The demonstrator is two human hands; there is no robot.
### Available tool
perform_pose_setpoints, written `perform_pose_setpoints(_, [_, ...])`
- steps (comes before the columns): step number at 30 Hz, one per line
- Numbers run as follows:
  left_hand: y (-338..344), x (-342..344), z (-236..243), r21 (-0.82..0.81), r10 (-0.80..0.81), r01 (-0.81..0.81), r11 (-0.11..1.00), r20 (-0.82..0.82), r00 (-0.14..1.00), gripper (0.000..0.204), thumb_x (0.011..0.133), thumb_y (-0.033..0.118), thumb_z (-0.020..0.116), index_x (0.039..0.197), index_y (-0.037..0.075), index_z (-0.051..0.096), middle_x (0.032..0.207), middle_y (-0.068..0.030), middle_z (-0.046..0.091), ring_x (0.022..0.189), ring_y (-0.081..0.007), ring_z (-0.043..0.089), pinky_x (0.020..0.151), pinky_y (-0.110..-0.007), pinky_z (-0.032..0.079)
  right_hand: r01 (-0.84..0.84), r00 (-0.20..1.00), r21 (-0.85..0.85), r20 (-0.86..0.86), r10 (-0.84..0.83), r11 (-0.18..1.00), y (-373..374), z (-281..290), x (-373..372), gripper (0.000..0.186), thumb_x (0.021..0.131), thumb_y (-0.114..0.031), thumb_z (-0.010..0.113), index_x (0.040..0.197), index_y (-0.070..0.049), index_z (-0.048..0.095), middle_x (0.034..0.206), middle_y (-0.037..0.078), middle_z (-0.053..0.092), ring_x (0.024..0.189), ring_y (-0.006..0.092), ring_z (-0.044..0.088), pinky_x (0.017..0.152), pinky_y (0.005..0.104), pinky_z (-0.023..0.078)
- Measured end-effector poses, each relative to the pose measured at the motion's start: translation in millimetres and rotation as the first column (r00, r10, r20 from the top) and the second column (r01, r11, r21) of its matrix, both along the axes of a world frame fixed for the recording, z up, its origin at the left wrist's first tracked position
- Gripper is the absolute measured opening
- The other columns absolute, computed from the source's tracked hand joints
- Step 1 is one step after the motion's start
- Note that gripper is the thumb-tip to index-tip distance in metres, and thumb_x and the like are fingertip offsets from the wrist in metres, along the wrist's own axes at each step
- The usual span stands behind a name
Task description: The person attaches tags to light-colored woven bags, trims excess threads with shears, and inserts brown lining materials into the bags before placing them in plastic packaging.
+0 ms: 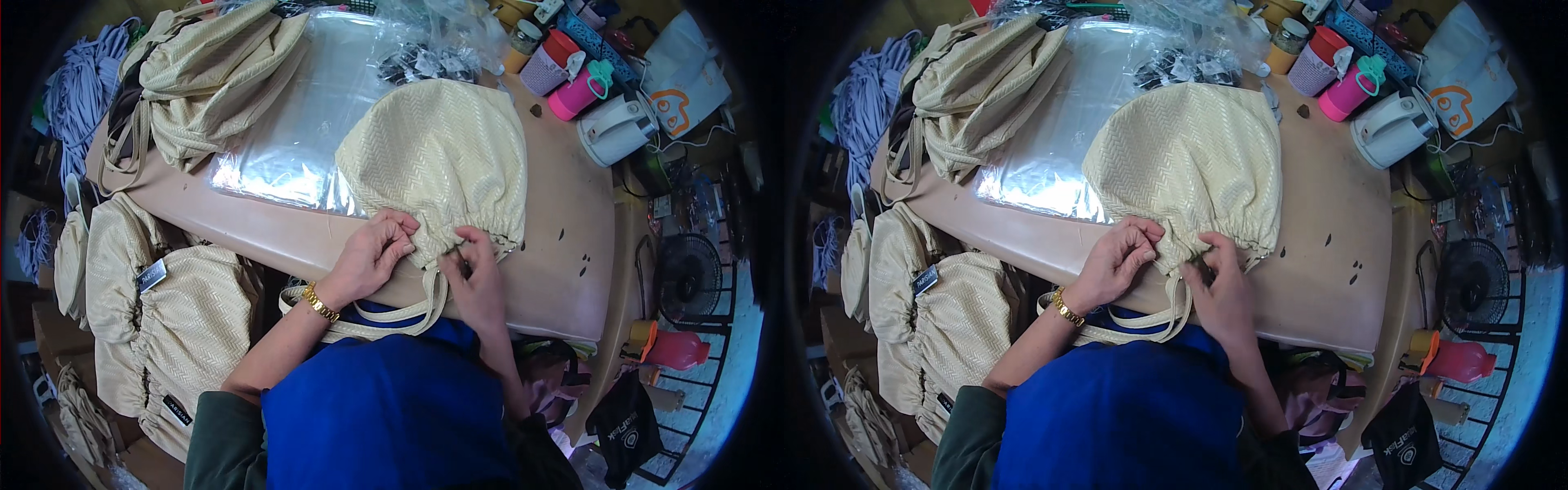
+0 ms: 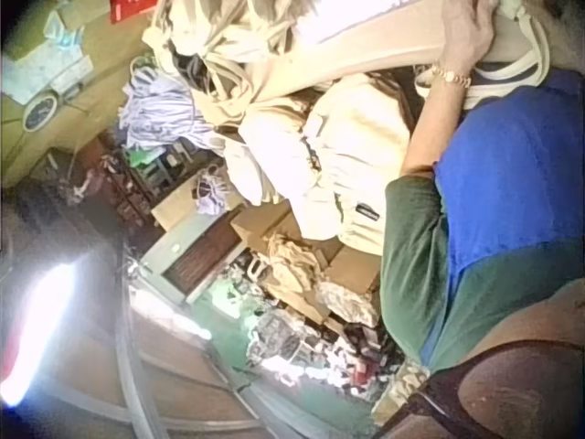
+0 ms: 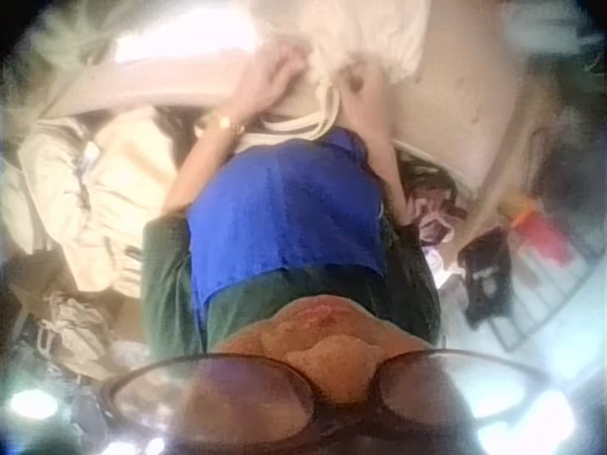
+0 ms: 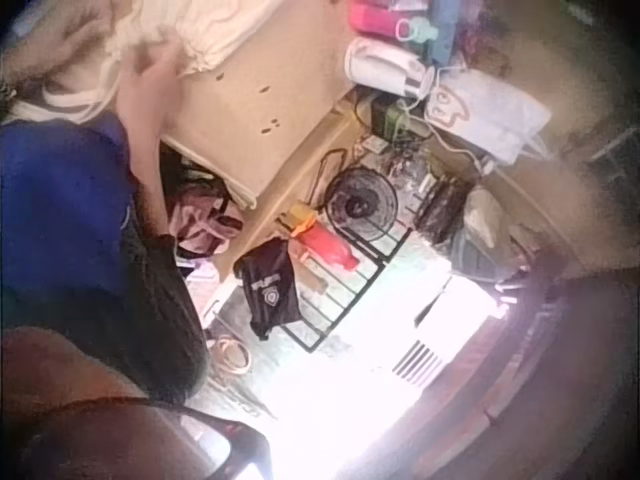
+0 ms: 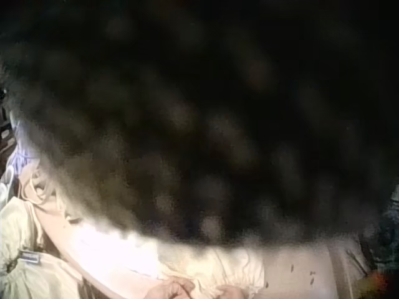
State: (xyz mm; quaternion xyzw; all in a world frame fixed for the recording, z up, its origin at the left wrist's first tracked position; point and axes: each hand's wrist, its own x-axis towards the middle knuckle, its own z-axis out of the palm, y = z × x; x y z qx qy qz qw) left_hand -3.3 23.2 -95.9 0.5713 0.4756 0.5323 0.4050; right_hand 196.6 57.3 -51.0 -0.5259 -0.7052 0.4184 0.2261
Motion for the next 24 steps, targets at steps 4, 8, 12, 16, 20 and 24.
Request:
perform_pose_setpoints(4, [2,-5,-3,0.015,-0.092,0.091,0.996,0.104,0.990,0.011,0.093,0.003,0.061,0.086,-0.001,0.055,0.123,-0.0158,0.055,0.107,-0.0213,0.059,0.095,-0.033,0.047,-0.155,0.984,0.396,0.147,0.104,0.905,-3,23,10,0.048,0.086,-0.016,0.070,0.129,-0.007,0.050,0.100,0.009,0.056,0.082,0.0297,0.062,0.075,0.0384,0.050])
perform_pose_setpoints(8, [-1,-4,-2,0.027,-0.120,0.116,0.993,0.233,0.965,0.010,0.093,0.003,0.061,0.086,0.000,0.055,0.128,-0.0175,0.051,0.116,-0.0231,0.055,0.103,-0.034,0.043,-0.413,0.893,0.382,0.348,0.285,0.827,9,45,0,0.042,0.083,-0.012,0.071,0.122,-0.009,0.056,0.104,0.008,0.052,0.088,0.0303,0.061,0.074,0.0417,0.050])
perform_pose_setpoints(12, [-3,0,-2,0.047,-0.106,0.098,0.994,0.233,0.967,0.009,0.092,0.003,0.062,0.087,0.000,0.056,0.131,-0.0169,0.048,0.119,-0.0235,0.053,0.106,-0.035,0.042,-0.519,0.821,0.282,0.428,0.378,0.807,16,53,-16,0.032,0.081,-0.008,0.069,0.111,-0.009,0.059,0.100,0.008,0.053,0.089,0.0277,0.061,0.073,0.0420,0.047])
perform_pose_setpoints(16, [-5,0,2,0.075,-0.082,0.072,0.995,0.144,0.986,0.009,0.090,0.001,0.064,0.086,-0.001,0.057,0.130,-0.0163,0.047,0.120,-0.0242,0.052,0.105,-0.035,0.042,-0.563,0.763,0.355,0.570,0.305,0.746,15,60,-27,0.026,0.081,-0.008,0.069,0.105,-0.008,0.059,0.097,0.009,0.053,0.086,0.0251,0.060,0.075,0.0393,0.042])
perform_pose_setpoints(20, [-9,4,3,0.094,-0.029,0.021,0.995,0.082,0.996,0.010,0.089,0.003,0.065,0.082,-0.001,0.058,0.128,-0.0155,0.046,0.121,-0.0242,0.050,0.105,-0.035,0.042,-0.572,0.777,0.495,0.582,0.239,0.654,13,42,-22,0.028,0.080,-0.008,0.069,0.107,-0.007,0.060,0.095,0.008,0.053,0.083,0.0231,0.059,0.074,0.0365,0.039])
perform_pose_setpoints(24, [-14,7,0,0.107,0.018,-0.022,0.994,0.033,0.999,0.016,0.090,0.011,0.067,0.080,0.001,0.059,0.126,-0.0145,0.043,0.118,-0.0236,0.049,0.104,-0.034,0.040,-0.573,0.789,0.509,0.554,0.266,0.642,6,33,-17,0.028,0.078,-0.006,0.069,0.105,-0.006,0.063,0.092,0.008,0.053,0.082,0.0244,0.059,0.073,0.0376,0.042])
